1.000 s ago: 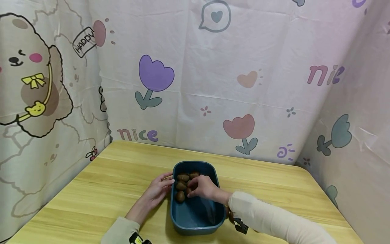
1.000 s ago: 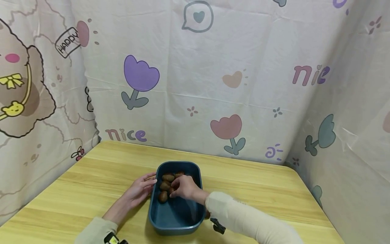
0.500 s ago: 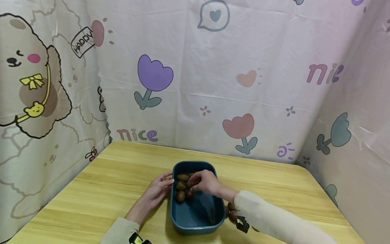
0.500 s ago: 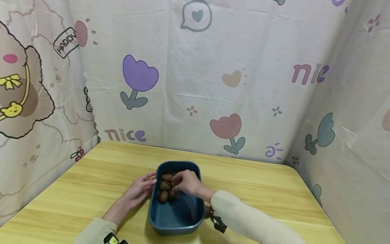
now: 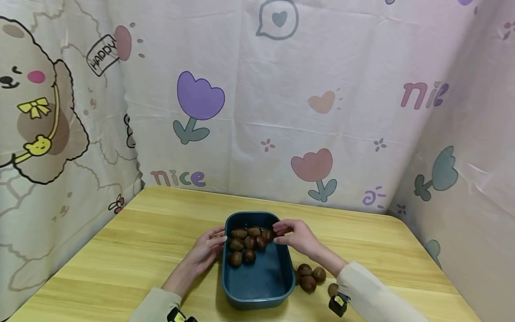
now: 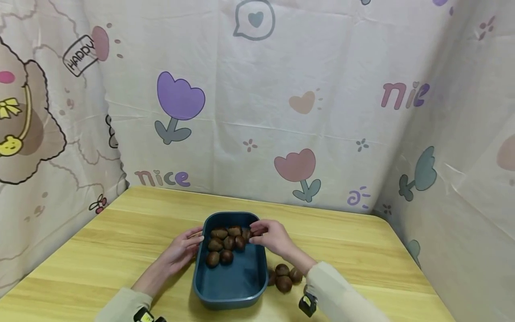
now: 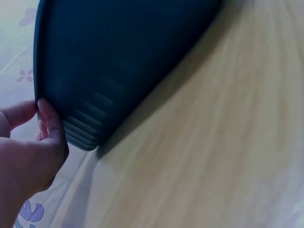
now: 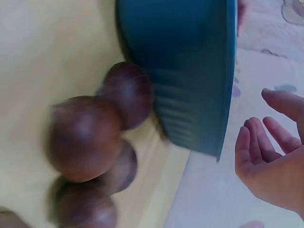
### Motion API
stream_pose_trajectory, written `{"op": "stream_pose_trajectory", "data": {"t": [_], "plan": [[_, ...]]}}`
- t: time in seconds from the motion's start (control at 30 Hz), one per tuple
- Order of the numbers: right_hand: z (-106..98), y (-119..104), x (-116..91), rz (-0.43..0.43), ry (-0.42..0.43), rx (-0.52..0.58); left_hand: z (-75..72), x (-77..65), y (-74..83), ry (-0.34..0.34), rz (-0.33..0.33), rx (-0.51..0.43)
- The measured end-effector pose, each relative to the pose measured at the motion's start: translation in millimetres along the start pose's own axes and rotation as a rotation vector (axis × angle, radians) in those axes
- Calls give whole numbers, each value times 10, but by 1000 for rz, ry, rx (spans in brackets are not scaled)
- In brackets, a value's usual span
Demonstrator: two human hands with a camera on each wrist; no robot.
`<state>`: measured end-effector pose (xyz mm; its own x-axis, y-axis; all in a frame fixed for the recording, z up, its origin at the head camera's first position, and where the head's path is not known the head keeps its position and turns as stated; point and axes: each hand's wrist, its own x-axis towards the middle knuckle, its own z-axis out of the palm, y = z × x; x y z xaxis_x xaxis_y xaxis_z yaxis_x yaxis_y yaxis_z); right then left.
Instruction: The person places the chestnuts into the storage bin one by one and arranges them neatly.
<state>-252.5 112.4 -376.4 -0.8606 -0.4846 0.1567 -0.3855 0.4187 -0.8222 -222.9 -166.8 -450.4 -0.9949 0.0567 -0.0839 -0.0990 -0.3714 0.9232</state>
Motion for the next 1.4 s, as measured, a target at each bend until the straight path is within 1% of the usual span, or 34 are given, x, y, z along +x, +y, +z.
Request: {"op": "stream_pose_trajectory", "data": {"t": [0.1,0.33,0.4,0.63,0.77,0.9,1.1,1.23,1.4], "plan": [[-78,80,-112,31,23,21,0,5,1,13,-4,-4],[-221,292,-394,88,-27,51,-9,-12,27,0,-4,-7],[-254,347,-469,101,-27,47,-7,-8,32,6,-6,-12],[-336,551,-699,141,-1,30,-15,-19,32,-10,-8,-5],[-358,623,-819,209,41,-2,-12,-22,27,-13,-8,-7],[-378,670,-913,262,84,-46,-4,-17,27,-11,-11,-16],[-387,718,-1018,289,77,-22,2,-11,21,-8,-14,-15],[-349,722,-1039,326,105,-30,11,-9,18,-8,-16,-18],[-291,691,-1036,364,164,-83,14,-6,13,0,-15,-19]]}}
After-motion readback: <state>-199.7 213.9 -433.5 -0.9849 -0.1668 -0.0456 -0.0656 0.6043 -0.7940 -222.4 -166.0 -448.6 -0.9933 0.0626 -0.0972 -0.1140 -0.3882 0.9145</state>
